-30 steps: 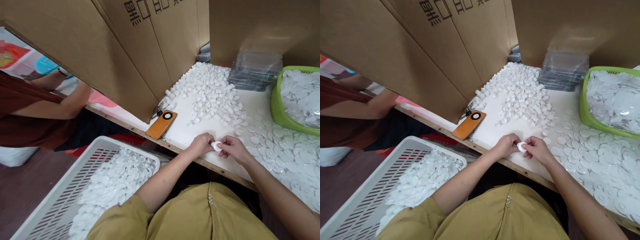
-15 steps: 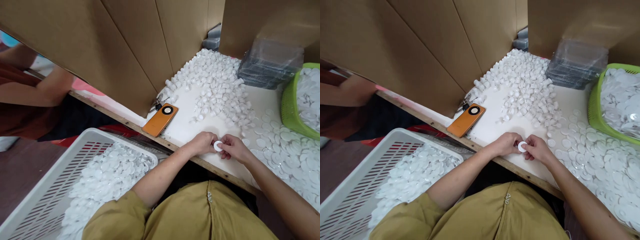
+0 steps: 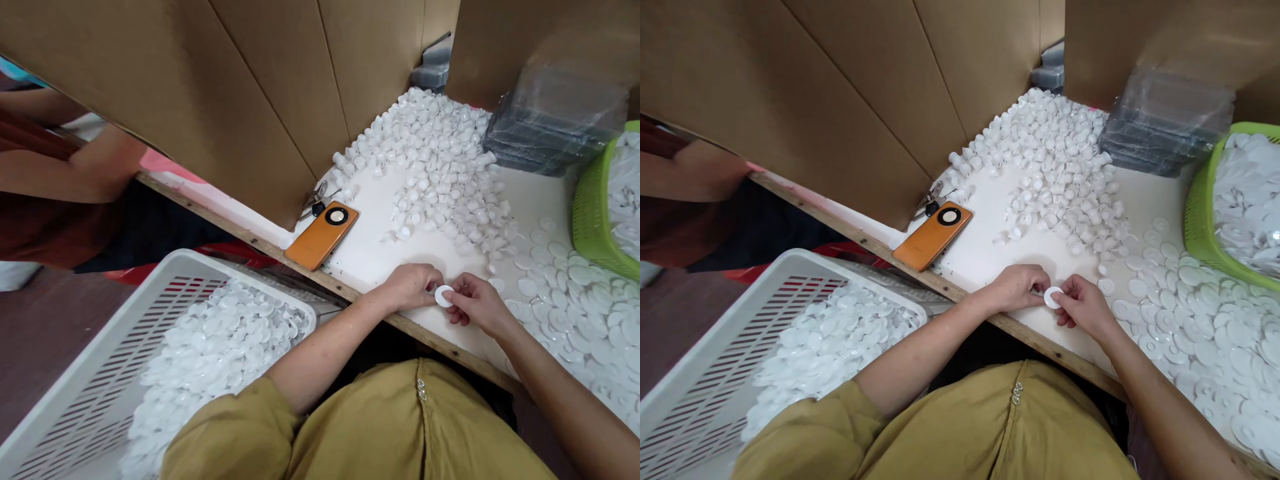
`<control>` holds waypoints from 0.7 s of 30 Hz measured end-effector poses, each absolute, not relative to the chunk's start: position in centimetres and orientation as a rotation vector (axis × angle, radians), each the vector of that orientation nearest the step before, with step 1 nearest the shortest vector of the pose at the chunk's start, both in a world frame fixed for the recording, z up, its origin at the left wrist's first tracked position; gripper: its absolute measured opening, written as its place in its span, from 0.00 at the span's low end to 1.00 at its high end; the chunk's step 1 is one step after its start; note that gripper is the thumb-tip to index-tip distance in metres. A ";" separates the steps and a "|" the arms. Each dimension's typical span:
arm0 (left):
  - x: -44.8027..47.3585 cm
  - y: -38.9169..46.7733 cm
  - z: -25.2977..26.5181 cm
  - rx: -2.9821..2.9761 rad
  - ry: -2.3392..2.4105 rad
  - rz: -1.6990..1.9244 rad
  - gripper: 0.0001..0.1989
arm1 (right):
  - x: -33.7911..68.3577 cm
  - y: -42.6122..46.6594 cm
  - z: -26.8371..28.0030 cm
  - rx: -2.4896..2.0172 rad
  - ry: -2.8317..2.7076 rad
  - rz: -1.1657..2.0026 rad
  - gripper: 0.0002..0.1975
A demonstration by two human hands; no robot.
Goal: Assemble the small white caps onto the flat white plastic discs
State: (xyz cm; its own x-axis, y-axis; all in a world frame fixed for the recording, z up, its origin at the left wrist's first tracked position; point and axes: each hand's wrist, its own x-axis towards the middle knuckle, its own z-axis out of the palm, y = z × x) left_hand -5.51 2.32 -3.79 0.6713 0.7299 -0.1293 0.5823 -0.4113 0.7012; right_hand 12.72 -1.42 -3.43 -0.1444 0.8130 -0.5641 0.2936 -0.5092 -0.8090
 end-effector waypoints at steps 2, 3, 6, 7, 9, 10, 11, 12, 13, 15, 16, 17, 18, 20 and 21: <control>-5.6 2.3 -3.8 2.143 1.004 0.258 0.09 | 12.9 -1.6 -3.5 -1.733 -1.226 1.675 0.18; -5.7 2.3 -3.8 2.138 1.007 0.266 0.10 | 13.0 -1.6 -3.5 -1.740 -1.219 1.669 0.18; -6.0 2.2 -3.4 2.048 0.959 0.296 0.22 | 13.0 -1.4 -3.2 -1.768 -1.203 1.685 0.19; -6.1 2.2 -3.2 1.992 0.925 0.307 0.23 | 13.0 -1.2 -3.0 -1.774 -1.202 1.703 0.19; -6.0 2.3 -2.9 1.891 0.917 0.315 0.23 | 13.1 -0.7 -2.6 -1.785 -1.219 1.750 0.19; -5.8 2.3 -2.8 1.869 0.957 0.301 0.23 | 13.1 -0.5 -2.5 -1.790 -1.233 1.774 0.18; -5.6 2.4 -2.7 1.872 1.017 0.273 0.23 | 13.3 -0.3 -2.4 -1.796 -1.246 1.802 0.17; -5.3 2.5 -2.6 1.895 1.077 0.230 0.22 | 13.4 -0.1 -2.4 -1.802 -1.253 1.832 0.16; -4.9 2.6 -2.5 1.928 1.122 0.176 0.22 | 13.5 0.1 -2.4 -1.809 -1.257 1.861 0.14; -4.2 2.9 -2.4 1.992 1.152 0.059 0.21 | 13.7 0.4 -2.5 -1.814 -1.274 1.908 0.12; -4.0 3.1 -2.3 2.014 1.155 0.005 0.20 | 13.7 0.6 -2.5 -1.818 -1.291 1.926 0.11; -3.7 3.4 -2.3 2.034 1.158 -0.047 0.21 | 13.7 0.7 -2.5 -1.826 -1.313 1.940 0.11; -3.5 3.6 -2.2 2.052 1.161 -0.094 0.21 | 13.6 0.9 -2.4 -1.835 -1.336 1.949 0.10; -3.2 4.0 -2.1 2.081 1.162 -0.167 0.23 | 13.5 1.1 -2.2 -1.860 -1.370 1.955 0.10; -3.1 4.1 -1.9 2.090 1.162 -0.190 0.23 | 13.4 1.2 -2.1 -1.869 -1.380 1.950 0.10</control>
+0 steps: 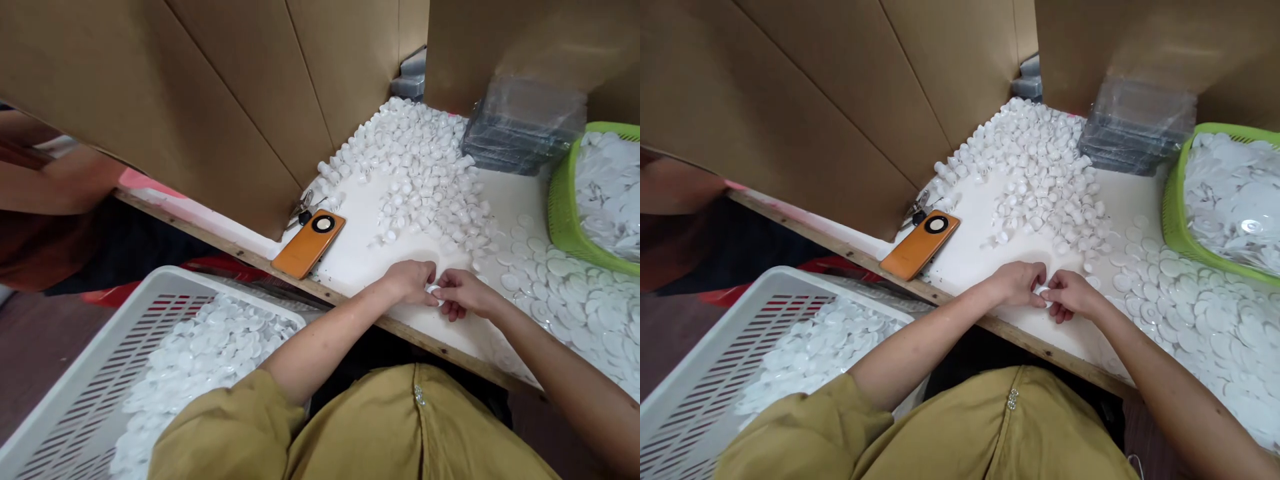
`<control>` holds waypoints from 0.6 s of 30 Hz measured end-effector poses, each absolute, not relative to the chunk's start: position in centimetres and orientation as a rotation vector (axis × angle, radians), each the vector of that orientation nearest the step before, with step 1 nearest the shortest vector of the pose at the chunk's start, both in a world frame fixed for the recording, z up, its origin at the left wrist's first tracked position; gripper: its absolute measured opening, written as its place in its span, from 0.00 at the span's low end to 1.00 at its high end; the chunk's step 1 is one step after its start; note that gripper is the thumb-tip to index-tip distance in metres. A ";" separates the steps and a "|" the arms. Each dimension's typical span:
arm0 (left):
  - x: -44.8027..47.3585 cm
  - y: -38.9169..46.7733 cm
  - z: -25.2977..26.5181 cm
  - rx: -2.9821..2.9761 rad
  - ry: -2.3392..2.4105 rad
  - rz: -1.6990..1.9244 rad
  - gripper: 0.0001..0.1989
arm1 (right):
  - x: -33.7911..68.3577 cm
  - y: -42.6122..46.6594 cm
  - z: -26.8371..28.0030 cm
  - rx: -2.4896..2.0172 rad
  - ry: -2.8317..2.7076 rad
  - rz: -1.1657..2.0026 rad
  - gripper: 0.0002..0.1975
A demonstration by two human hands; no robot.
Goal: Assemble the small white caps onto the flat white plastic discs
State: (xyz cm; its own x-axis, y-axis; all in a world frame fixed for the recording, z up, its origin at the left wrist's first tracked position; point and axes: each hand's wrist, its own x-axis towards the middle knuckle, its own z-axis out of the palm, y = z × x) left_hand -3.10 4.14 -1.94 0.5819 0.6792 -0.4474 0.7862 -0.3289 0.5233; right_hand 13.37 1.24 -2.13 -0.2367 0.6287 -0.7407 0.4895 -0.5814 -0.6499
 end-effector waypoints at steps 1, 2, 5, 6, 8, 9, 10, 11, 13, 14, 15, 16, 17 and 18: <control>-3.0 4.2 -1.8 2.096 1.161 -0.201 0.23 | 13.3 1.3 -2.1 -1.872 -1.386 1.940 0.10; -3.0 4.2 -1.7 2.100 1.159 -0.201 0.23 | 13.3 1.3 -2.0 -1.866 -1.389 1.930 0.10; -3.1 3.7 -1.3 2.089 1.136 -0.137 0.21 | 13.3 0.7 -2.3 -1.803 -1.385 1.872 0.11; -3.2 3.3 -1.3 2.074 1.127 -0.096 0.20 | 13.2 0.3 -2.4 -1.774 -1.380 1.841 0.11; -3.4 2.4 -1.2 2.027 1.107 -0.012 0.18 | 12.8 -0.7 -2.7 -1.710 -1.363 1.768 0.11; -3.7 1.8 -1.2 2.000 1.099 0.031 0.17 | 12.5 -1.4 -2.7 -1.663 -1.351 1.746 0.11; -4.1 1.2 -1.0 1.972 1.089 0.074 0.16 | 12.2 -2.0 -2.6 -1.599 -1.341 1.747 0.11; -4.8 0.6 -0.8 1.941 1.083 0.114 0.15 | 12.0 -2.6 -2.4 -1.530 -1.336 1.760 0.10; -7.3 -0.7 0.2 1.885 1.116 0.191 0.14 | 12.2 -3.3 -1.8 -1.442 -1.357 1.752 0.10; -9.3 -1.3 1.0 1.860 1.155 0.218 0.14 | 12.8 -3.4 -1.5 -1.460 -1.391 1.696 0.10; -11.7 -2.0 1.7 1.837 1.215 0.222 0.14 | 13.8 -3.2 -1.2 -1.524 -1.449 1.579 0.09; -14.7 -2.7 2.4 1.816 1.286 0.206 0.14 | 15.1 -3.0 -1.0 -1.625 -1.532 1.402 0.08; -18.1 -3.4 2.9 1.795 1.367 0.147 0.15 | 16.7 -2.6 -0.9 -1.742 -1.625 1.183 0.06; -21.7 -4.3 3.2 1.768 1.481 0.057 0.16 | 18.4 -2.1 -1.0 -1.849 -1.737 0.937 0.05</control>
State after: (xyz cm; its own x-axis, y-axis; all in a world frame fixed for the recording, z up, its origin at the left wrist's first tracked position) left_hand -21.66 -4.34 3.20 0.3100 0.8408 -0.4438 0.8040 0.0172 0.5943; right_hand 18.38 -2.11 -0.98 -0.0153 0.9837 -0.1793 0.6903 -0.1194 -0.7136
